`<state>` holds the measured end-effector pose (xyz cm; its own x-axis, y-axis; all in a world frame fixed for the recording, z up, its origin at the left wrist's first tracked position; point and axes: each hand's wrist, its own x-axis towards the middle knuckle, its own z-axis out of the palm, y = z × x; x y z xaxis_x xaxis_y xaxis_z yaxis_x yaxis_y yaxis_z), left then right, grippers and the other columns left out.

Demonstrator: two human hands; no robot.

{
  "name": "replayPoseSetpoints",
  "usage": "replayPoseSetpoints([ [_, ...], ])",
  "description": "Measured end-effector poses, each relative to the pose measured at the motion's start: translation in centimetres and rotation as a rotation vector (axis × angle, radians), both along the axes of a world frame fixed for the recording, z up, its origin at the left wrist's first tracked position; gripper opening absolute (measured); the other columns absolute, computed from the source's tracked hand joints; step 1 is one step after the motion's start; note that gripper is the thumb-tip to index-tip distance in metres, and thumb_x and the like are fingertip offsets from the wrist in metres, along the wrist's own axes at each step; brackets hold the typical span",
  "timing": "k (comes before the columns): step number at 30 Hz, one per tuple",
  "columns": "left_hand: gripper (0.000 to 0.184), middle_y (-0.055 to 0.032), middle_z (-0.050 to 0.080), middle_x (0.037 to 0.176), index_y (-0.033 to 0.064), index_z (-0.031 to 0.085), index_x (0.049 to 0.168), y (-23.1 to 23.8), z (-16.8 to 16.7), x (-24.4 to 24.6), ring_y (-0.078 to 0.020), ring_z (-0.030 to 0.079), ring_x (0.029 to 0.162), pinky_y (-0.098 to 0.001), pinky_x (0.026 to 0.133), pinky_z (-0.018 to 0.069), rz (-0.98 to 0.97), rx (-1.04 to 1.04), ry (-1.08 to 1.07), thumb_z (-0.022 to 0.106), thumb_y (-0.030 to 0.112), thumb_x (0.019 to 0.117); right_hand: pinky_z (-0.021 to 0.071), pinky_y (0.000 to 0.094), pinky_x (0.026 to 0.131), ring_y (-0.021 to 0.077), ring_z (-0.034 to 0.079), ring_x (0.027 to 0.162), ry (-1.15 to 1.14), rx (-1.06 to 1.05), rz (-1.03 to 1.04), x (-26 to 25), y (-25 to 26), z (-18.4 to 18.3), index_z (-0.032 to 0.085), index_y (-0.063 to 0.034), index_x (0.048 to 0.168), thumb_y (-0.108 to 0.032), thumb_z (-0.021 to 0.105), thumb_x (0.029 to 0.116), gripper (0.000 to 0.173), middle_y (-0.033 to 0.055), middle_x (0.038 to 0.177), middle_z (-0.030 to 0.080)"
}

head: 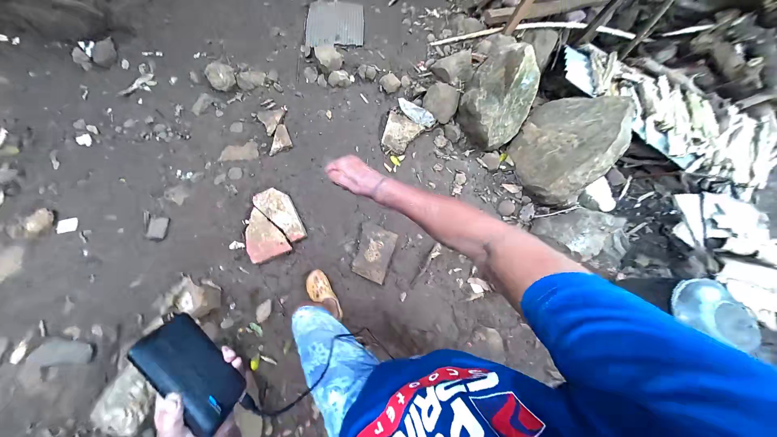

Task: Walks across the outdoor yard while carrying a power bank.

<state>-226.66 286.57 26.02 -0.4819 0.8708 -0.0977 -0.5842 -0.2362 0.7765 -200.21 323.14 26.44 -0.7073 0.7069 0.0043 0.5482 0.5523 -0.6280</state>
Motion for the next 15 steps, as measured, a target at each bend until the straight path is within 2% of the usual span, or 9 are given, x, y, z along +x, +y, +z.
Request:
replayPoseSetpoints([
  [3, 0.052, -0.0145, 0.075, 0.107, 0.0165, 0.066, 0.124, 5.9, 1.3, -5.3, -0.0299, 0.075, 0.097, -0.0456, 0.082, 0.0624, -0.093, -0.006, 0.043, 0.080, 0.044, 0.0829, 0.0509, 0.0538, 0.084, 0.0359, 0.067, 0.088, -0.067, 0.051, 0.015, -6.6, 9.0, 6.6, 0.071, 0.0055, 0.103, -0.011, 0.041, 0.1042, 0.033, 0.0218, 0.091, 0.069],
  [4, 0.050, -0.0134, 0.074, 0.110, 0.0172, 0.064, 0.128, 8.0, 2.2, -7.1, -0.0295, 0.074, 0.100, -0.0465, 0.084, 0.0617, -0.126, 0.016, 0.072, 0.077, 0.041, 0.0854, 0.0520, 0.0556, 0.087, 0.0377, 0.069, 0.092, -0.124, 0.114, 0.043, -7.4, 12.0, 8.4, 0.072, 0.0050, 0.105, -0.011, 0.042, 0.1039, 0.034, 0.0226, 0.095, 0.071],
  [5, 0.051, -0.0133, 0.074, 0.111, 0.0169, 0.062, 0.130, 10.3, 3.6, -8.5, -0.0298, 0.073, 0.100, -0.0476, 0.084, 0.0619, -0.135, 0.033, 0.102, 0.076, 0.039, 0.0865, 0.0513, 0.0586, 0.087, 0.0410, 0.069, 0.096, -0.204, 0.193, 0.074, -7.3, 14.9, 9.6, 0.070, 0.0052, 0.101, -0.011, 0.043, 0.1037, 0.032, 0.0238, 0.095, 0.070],
  [7, 0.060, -0.0113, 0.075, 0.108, 0.0201, 0.058, 0.135, 15.0, 7.0, -10.8, -0.0288, 0.075, 0.093, -0.0462, 0.078, 0.0638, -0.141, 0.009, 0.173, 0.080, 0.042, 0.0837, 0.0520, 0.0621, 0.080, 0.0436, 0.069, 0.091, -0.375, 0.323, 0.083, -4.3, 20.2, 10.2, 0.068, 0.0027, 0.091, -0.014, 0.045, 0.1028, 0.030, 0.0225, 0.088, 0.069],
  [8, 0.065, -0.0095, 0.076, 0.106, 0.0217, 0.055, 0.137, 17.0, 8.6, -11.7, -0.0280, 0.076, 0.091, -0.0453, 0.077, 0.0645, -0.148, -0.024, 0.210, 0.082, 0.044, 0.0823, 0.0530, 0.0628, 0.076, 0.0433, 0.069, 0.088, -0.468, 0.344, 0.061, -1.5, 22.1, 9.6, 0.067, 0.0012, 0.088, -0.015, 0.048, 0.1017, 0.029, 0.0213, 0.085, 0.068],
  [9, 0.069, -0.0079, 0.076, 0.107, 0.0229, 0.053, 0.139, 18.8, 9.9, -12.6, -0.0272, 0.076, 0.091, -0.0445, 0.077, 0.0648, -0.158, -0.051, 0.224, 0.083, 0.044, 0.0814, 0.0529, 0.0643, 0.077, 0.0440, 0.070, 0.090, -0.593, 0.283, 0.008, 1.6, 22.8, 9.1, 0.069, 0.0007, 0.089, -0.017, 0.050, 0.1025, 0.029, 0.0218, 0.086, 0.069],
  [12, 0.077, -0.0056, 0.077, 0.106, 0.0209, 0.047, 0.143, 23.7, 12.5, -14.6, -0.0260, 0.077, 0.089, -0.0426, 0.075, 0.0657, -0.173, -0.100, 0.246, 0.084, 0.044, 0.0794, 0.0524, 0.0677, 0.084, 0.0468, 0.068, 0.101, -0.885, -0.048, -0.201, 11.2, 19.4, 6.5, 0.072, 0.0018, 0.100, -0.021, 0.051, 0.1044, 0.031, 0.0256, 0.100, 0.071],
  [13, 0.079, -0.0065, 0.077, 0.105, 0.0198, 0.047, 0.143, 25.4, 13.0, -15.0, -0.0267, 0.077, 0.088, -0.0428, 0.074, 0.0659, -0.171, -0.106, 0.233, 0.085, 0.044, 0.0779, 0.0485, 0.0694, 0.091, 0.0500, 0.065, 0.110, -0.958, -0.221, -0.234, 13.5, 16.7, 6.1, 0.070, 0.0058, 0.108, -0.018, 0.049, 0.1057, 0.032, 0.0298, 0.110, 0.069],
  [15, 0.078, -0.0086, 0.077, 0.104, 0.0199, 0.051, 0.141, 28.9, 14.2, -15.5, -0.0275, 0.077, 0.087, -0.0431, 0.072, 0.0660, -0.171, -0.105, 0.203, 0.086, 0.045, 0.0762, 0.0452, 0.0670, 0.102, 0.0502, 0.058, 0.123, -1.098, -0.481, -0.220, 16.3, 10.6, 5.2, 0.066, 0.0077, 0.121, -0.009, 0.048, 0.1058, 0.029, 0.0310, 0.127, 0.063],
])
